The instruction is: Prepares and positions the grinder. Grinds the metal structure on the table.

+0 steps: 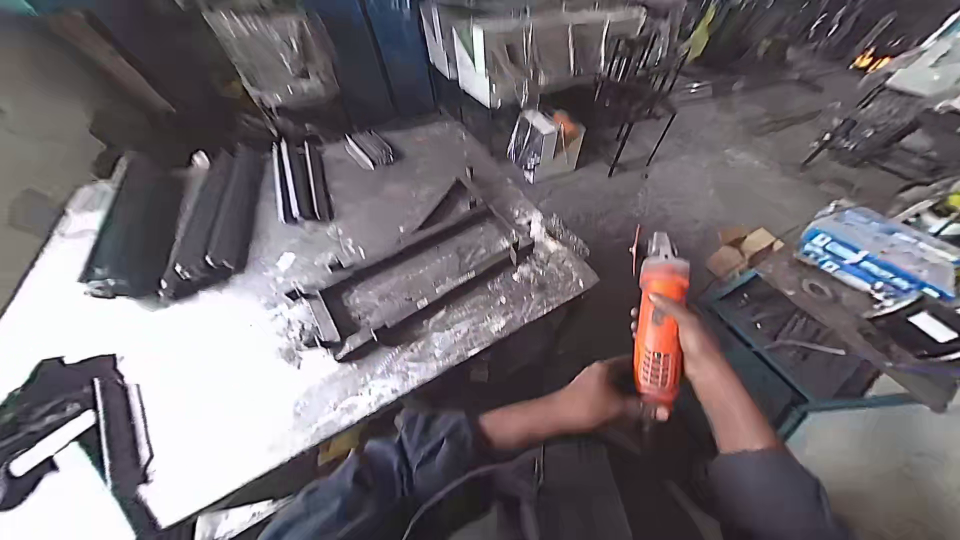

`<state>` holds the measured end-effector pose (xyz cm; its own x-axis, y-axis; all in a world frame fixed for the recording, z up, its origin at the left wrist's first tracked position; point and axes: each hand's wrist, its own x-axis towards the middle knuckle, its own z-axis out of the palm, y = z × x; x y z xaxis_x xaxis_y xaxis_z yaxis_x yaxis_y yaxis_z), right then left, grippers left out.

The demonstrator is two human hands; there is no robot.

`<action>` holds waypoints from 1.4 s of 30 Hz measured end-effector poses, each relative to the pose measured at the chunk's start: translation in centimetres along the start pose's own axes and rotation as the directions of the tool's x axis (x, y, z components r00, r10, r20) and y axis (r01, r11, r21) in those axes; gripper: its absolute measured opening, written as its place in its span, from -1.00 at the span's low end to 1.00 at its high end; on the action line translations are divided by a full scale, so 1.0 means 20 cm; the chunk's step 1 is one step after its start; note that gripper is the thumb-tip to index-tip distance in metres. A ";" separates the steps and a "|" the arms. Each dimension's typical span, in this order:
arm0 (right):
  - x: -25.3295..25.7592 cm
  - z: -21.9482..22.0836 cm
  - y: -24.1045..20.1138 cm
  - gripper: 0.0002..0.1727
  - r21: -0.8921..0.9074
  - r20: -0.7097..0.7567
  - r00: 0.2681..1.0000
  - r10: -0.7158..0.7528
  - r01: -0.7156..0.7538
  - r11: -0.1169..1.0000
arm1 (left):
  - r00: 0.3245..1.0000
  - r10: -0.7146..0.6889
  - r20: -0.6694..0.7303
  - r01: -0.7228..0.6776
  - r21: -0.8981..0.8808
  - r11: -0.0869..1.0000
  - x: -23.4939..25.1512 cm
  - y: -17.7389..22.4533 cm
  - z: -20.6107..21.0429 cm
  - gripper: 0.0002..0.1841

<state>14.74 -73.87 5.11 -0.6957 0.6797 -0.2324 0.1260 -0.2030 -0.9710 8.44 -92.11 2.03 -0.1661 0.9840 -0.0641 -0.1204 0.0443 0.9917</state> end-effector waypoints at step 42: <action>0.14 0.17 0.19 0.00 -0.959 0.138 0.969 0.207 0.078 0.271 | 0.915 -0.359 -0.185 0.269 -0.384 0.883 0.25 -0.22 0.06 -0.64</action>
<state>10.83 -75.15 0.87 -0.7452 0.5194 -0.4183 0.6581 0.6743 -0.3351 9.32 -87.22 -2.45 -0.2898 0.8527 -0.4347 -0.5269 0.2371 0.8162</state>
